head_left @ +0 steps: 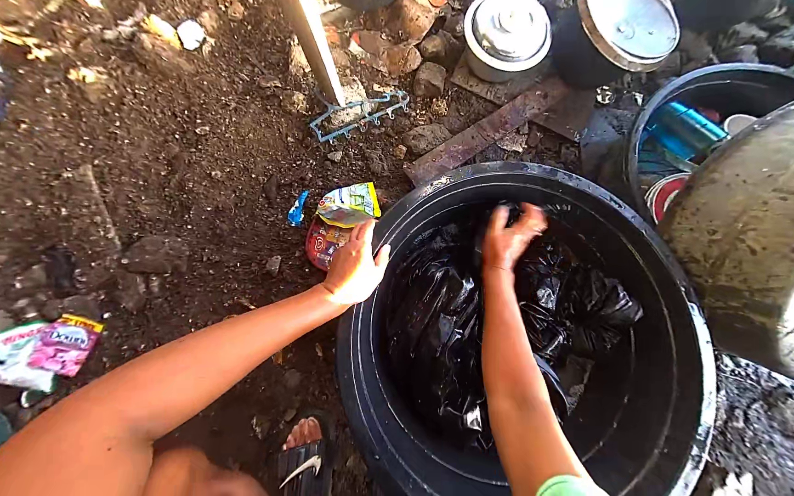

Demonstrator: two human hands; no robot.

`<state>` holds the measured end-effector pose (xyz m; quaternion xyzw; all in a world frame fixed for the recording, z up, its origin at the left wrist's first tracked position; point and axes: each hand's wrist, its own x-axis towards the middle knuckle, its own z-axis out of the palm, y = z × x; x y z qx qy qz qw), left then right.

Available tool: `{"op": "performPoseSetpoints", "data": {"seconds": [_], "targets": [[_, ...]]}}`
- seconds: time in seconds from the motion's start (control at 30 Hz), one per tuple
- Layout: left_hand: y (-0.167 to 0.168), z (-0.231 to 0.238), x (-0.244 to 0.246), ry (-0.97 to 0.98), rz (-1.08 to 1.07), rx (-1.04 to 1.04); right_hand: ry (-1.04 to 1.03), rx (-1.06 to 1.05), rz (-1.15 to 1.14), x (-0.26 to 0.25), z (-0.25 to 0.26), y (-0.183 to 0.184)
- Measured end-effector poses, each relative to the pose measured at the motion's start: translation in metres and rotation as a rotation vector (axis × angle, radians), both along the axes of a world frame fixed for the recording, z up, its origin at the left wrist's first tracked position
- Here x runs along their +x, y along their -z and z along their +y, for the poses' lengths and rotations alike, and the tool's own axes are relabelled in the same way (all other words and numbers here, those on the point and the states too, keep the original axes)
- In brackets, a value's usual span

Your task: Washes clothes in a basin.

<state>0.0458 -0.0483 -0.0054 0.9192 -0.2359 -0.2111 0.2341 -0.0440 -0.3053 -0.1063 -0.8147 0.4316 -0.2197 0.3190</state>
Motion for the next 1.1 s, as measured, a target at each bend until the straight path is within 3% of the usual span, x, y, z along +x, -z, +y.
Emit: {"op": "performPoseSetpoints", "data": {"seconds": [0.1, 0.2, 0.4, 0.47, 0.57, 0.63, 0.7, 0.77, 0.87, 0.97, 1.03, 1.1], "targets": [[0.003, 0.0, -0.001, 0.01, -0.03, -0.039, -0.329, -0.092, 0.248, -0.009, 0.05, 0.05], [0.003, 0.001, 0.002, 0.018, -0.032, -0.068, -0.52, -0.074, 0.387, -0.031, 0.073, 0.061], [-0.003, -0.004, -0.001, -0.011, 0.027, 0.018, -0.412, 0.117, 0.671, 0.024, 0.022, 0.045], [-0.004, -0.005, -0.002, -0.001, 0.033, 0.012, -0.426, 0.226, 0.648, 0.022, 0.014, 0.028], [-0.005, -0.005, 0.001, -0.002, 0.051, -0.005, -0.528, 0.323, 0.412, -0.014, 0.023, -0.008], [-0.006, -0.004, 0.002, -0.004, 0.071, -0.018, -0.654, 0.266, 0.375, -0.065, 0.069, -0.021], [-0.008, -0.005, 0.002, -0.006, 0.11, 0.001, -0.798, 0.15, 0.383, -0.112, 0.125, -0.014], [-0.009, -0.006, 0.001, 0.001, 0.116, 0.012, -0.888, 0.059, 0.486, -0.117, 0.153, 0.004], [-0.008, -0.007, 0.002, -0.005, 0.096, 0.0, -0.806, 0.108, 0.667, -0.057, 0.15, 0.021], [-0.005, -0.006, 0.001, -0.001, 0.112, 0.024, -0.536, 0.18, 0.727, -0.004, 0.133, 0.031], [-0.007, -0.008, 0.003, -0.001, 0.099, 0.021, -0.364, 0.264, 0.72, 0.026, 0.116, 0.022], [-0.007, -0.007, 0.004, 0.01, 0.087, 0.02, -0.402, 0.305, 0.722, 0.027, 0.102, 0.004]]}}
